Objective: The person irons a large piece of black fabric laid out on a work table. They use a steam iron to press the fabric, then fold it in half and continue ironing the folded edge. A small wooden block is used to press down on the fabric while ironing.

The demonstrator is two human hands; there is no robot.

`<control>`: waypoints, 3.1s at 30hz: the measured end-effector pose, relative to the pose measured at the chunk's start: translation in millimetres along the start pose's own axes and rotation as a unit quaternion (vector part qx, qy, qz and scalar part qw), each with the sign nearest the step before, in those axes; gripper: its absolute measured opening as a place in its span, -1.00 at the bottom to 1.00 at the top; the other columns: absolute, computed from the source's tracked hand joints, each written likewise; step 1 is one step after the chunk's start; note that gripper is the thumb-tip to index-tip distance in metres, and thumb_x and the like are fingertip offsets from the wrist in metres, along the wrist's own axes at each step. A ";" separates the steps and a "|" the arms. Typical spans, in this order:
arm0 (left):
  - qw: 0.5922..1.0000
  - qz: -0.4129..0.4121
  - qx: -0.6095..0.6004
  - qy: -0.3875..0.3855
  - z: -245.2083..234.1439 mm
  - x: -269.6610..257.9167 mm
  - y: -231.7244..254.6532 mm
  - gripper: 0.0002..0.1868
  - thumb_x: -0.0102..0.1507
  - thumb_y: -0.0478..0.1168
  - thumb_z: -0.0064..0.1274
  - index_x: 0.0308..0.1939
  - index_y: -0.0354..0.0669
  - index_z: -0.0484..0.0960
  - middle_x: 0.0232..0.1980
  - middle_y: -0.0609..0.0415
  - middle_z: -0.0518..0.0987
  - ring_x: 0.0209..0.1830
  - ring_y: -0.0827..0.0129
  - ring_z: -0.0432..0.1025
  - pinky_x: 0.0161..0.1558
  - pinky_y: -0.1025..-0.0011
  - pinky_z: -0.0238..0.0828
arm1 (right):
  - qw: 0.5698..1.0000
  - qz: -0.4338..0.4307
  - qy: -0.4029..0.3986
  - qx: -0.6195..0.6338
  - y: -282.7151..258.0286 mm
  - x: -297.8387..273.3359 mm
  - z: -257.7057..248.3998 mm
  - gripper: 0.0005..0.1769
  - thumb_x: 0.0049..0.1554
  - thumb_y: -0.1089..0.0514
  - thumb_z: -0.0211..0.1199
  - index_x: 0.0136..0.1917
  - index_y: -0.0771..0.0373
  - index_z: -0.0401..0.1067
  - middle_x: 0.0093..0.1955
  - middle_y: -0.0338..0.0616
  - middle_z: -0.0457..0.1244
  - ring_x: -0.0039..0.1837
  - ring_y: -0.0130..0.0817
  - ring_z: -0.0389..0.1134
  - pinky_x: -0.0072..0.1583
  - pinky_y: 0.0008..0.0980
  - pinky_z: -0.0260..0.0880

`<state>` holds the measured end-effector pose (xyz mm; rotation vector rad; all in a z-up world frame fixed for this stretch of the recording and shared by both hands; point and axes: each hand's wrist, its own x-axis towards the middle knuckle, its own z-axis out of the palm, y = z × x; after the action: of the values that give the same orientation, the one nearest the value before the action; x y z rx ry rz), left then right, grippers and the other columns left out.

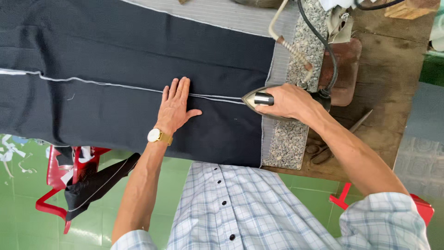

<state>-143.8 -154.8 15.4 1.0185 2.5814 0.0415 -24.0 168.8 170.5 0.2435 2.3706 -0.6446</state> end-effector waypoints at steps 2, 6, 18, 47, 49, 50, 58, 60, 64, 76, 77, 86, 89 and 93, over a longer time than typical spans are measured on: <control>1.000 0.002 0.006 -0.003 1.9 -0.1 -2.8 0.25 0.13 0.47 0.01 0.66 -0.15 -0.16 0.70 -0.04 -0.05 0.70 0.09 -0.22 0.61 0.00 -0.36 | 1.000 -0.007 0.008 0.008 -16.0 3.8 0.5 -0.45 0.11 -0.31 0.25 -0.02 0.21 0.58 -0.09 0.13 0.45 0.07 0.13 0.49 0.06 -0.06 0.46; 0.999 0.029 0.012 0.024 -1.0 -2.4 -4.0 0.27 0.13 0.50 0.00 0.65 -0.21 -0.10 0.68 -0.10 0.01 0.67 0.04 -0.15 0.58 -0.02 -0.30 | 0.999 -0.049 0.022 -0.008 -53.2 17.1 6.8 -0.46 0.09 -0.35 0.24 -0.03 0.16 0.58 -0.11 0.10 0.45 0.07 0.10 0.49 0.06 -0.03 0.47; 0.978 0.148 -0.015 0.148 -17.3 -18.6 -177.6 0.13 0.13 0.21 0.26 0.58 -0.34 0.14 0.53 -0.21 0.33 0.52 0.00 0.22 0.53 0.08 -0.08 | 0.994 -0.096 0.059 0.013 -158.2 90.8 36.5 -0.54 0.05 -0.26 0.30 -0.05 0.15 0.59 -0.15 0.02 0.44 0.02 0.08 0.50 0.09 -0.05 0.45; 0.994 0.032 0.087 -0.063 -72.2 -4.8 -283.2 0.42 -0.02 0.51 0.03 0.66 -0.27 -0.16 0.67 -0.29 -0.04 0.67 -0.08 -0.11 0.58 0.00 -0.12 | 0.982 -0.121 0.143 0.016 -222.6 137.8 69.4 -0.49 0.01 -0.37 0.32 -0.09 0.09 0.59 -0.22 0.06 0.43 -0.06 0.09 0.51 0.00 0.00 0.48; 0.994 0.046 0.082 -0.050 -67.5 -6.9 -285.9 0.45 -0.05 0.56 0.00 0.65 -0.32 -0.10 0.67 -0.31 -0.02 0.66 -0.12 -0.08 0.55 -0.05 -0.04 | 0.992 -0.070 0.100 0.041 -200.5 106.3 52.9 -0.53 0.07 -0.29 0.30 -0.07 0.16 0.58 -0.17 0.13 0.43 0.00 0.18 0.49 0.04 0.05 0.47; 0.995 0.039 0.080 -0.050 -69.5 -6.9 -282.1 0.45 -0.05 0.56 0.00 0.65 -0.32 -0.10 0.67 -0.31 -0.02 0.66 -0.12 -0.08 0.55 -0.05 -0.04 | 0.992 -0.075 0.097 0.038 -191.0 88.6 42.1 -0.53 0.07 -0.29 0.30 -0.07 0.16 0.58 -0.17 0.13 0.43 0.00 0.18 0.49 0.04 0.05 0.47; 0.992 -0.009 0.088 -0.086 -68.1 -3.6 -279.5 0.42 -0.04 0.50 0.09 0.66 -0.19 -0.15 0.70 -0.15 -0.07 0.69 0.04 -0.13 0.59 0.01 -0.14 | 0.990 0.128 0.047 -0.018 -81.0 23.6 23.2 -0.35 0.05 -0.49 0.19 0.04 0.05 0.60 -0.04 0.13 0.47 0.15 0.18 0.46 0.18 0.05 0.43; 0.992 -0.013 0.087 -0.086 -77.6 -2.0 -269.8 0.43 -0.05 0.52 0.08 0.66 -0.18 -0.13 0.69 -0.16 -0.05 0.68 0.03 -0.11 0.59 0.01 -0.13 | 0.990 0.128 0.046 -0.019 -66.4 22.2 23.4 -0.37 0.06 -0.44 0.21 0.07 0.09 0.60 -0.02 0.14 0.47 0.15 0.19 0.47 0.18 0.05 0.43; 0.992 0.016 0.093 -0.088 -71.3 1.1 -276.5 0.35 0.07 0.42 0.12 0.63 -0.24 -0.24 0.69 -0.16 -0.18 0.67 -0.02 -0.21 0.54 0.03 -0.17 | 0.982 0.187 0.034 -0.015 -58.5 25.4 30.0 -0.56 0.12 -0.40 0.19 0.01 -0.10 0.55 -0.11 -0.10 0.46 -0.07 0.07 0.44 -0.13 -0.03 0.32; 0.991 0.069 0.093 -0.072 -73.1 1.5 -295.0 0.49 -0.10 0.61 0.05 0.65 -0.19 -0.15 0.70 -0.20 -0.15 0.70 -0.05 -0.20 0.61 -0.04 -0.25 | 0.995 0.071 0.063 -0.013 -193.4 76.7 32.4 -0.42 0.06 -0.45 0.20 0.01 0.03 0.56 -0.13 0.06 0.45 0.02 0.07 0.51 0.03 -0.06 0.49; 0.990 0.074 0.096 -0.072 -73.6 4.5 -297.6 0.49 -0.10 0.61 0.05 0.65 -0.19 -0.15 0.70 -0.20 -0.15 0.70 -0.05 -0.20 0.61 -0.04 -0.25 | 0.995 0.075 0.066 -0.010 -206.2 88.3 36.6 -0.42 0.06 -0.45 0.20 0.01 0.03 0.56 -0.13 0.06 0.45 0.02 0.07 0.51 0.03 -0.06 0.49; 0.989 0.138 0.050 -0.012 -69.3 -4.8 -321.9 0.42 -0.01 0.70 -0.10 0.63 -0.21 -0.02 0.70 -0.22 -0.14 0.69 -0.06 -0.23 0.61 -0.07 -0.36 | 0.991 -0.037 0.125 0.000 -327.2 181.7 65.0 -0.52 0.03 -0.42 0.21 -0.05 -0.08 0.57 -0.19 -0.09 0.44 -0.03 -0.01 0.51 0.00 -0.10 0.48; 0.982 0.187 0.014 0.018 -65.2 -10.3 -351.6 0.27 0.12 0.59 -0.08 0.64 -0.16 -0.04 0.69 -0.16 -0.07 0.69 0.02 -0.18 0.61 -0.02 -0.36 | 0.991 -0.062 0.119 0.001 -352.4 199.5 68.9 -0.51 0.05 -0.34 0.23 0.02 0.01 0.60 -0.14 -0.02 0.45 0.00 0.03 0.51 0.08 -0.08 0.48; 0.981 0.182 0.034 0.057 -75.3 -25.4 -412.0 0.14 0.19 0.45 -0.02 0.62 -0.22 0.07 0.63 -0.16 0.14 0.64 0.06 0.01 0.60 0.09 -0.20 | 0.991 -0.085 0.104 -0.008 -379.2 214.4 69.7 -0.45 0.06 -0.34 0.21 0.10 0.07 0.58 -0.09 0.02 0.46 0.03 0.06 0.50 0.11 -0.04 0.46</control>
<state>-422.3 -468.3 28.7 1.5431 2.4745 0.1078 -275.1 -191.8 132.4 0.1071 2.6173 -0.7091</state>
